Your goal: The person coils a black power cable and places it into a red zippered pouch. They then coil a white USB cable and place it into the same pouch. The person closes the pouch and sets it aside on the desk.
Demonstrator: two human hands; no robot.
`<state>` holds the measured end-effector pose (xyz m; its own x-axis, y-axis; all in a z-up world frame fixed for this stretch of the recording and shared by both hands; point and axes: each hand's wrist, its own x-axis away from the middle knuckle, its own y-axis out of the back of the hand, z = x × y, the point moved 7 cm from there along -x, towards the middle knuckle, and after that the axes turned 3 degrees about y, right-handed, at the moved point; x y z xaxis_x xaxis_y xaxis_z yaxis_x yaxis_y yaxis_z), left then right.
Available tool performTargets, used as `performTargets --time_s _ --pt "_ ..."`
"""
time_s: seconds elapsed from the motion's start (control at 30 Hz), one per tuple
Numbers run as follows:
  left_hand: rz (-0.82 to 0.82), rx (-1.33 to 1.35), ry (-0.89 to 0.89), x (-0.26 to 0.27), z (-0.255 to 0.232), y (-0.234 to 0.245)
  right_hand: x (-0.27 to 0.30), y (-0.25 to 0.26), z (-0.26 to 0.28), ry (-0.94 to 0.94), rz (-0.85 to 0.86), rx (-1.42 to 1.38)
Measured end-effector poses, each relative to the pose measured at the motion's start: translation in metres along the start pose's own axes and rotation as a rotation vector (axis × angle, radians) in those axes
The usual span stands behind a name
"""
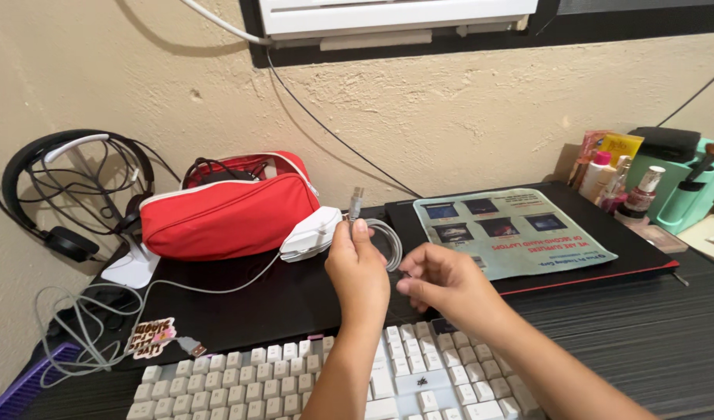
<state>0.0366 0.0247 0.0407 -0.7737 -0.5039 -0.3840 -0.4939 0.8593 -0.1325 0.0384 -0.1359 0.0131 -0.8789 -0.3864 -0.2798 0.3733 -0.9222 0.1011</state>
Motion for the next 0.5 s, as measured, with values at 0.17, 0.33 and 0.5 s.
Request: performTargets --time_s 0.17,0.33,0.5 --pt "0.029 0.050 0.066 -0.003 0.020 -0.006 -0.003 0.005 -0.010 -0.013 -0.005 -0.113" --pt "0.079 0.434 0.368 -0.004 0.052 -0.023 -0.001 -0.015 -0.019 -0.147 0.168 -0.578" --pt "-0.062 0.424 0.477 -0.008 0.066 -0.010 0.004 -0.025 -0.004 0.049 -0.079 -0.062"
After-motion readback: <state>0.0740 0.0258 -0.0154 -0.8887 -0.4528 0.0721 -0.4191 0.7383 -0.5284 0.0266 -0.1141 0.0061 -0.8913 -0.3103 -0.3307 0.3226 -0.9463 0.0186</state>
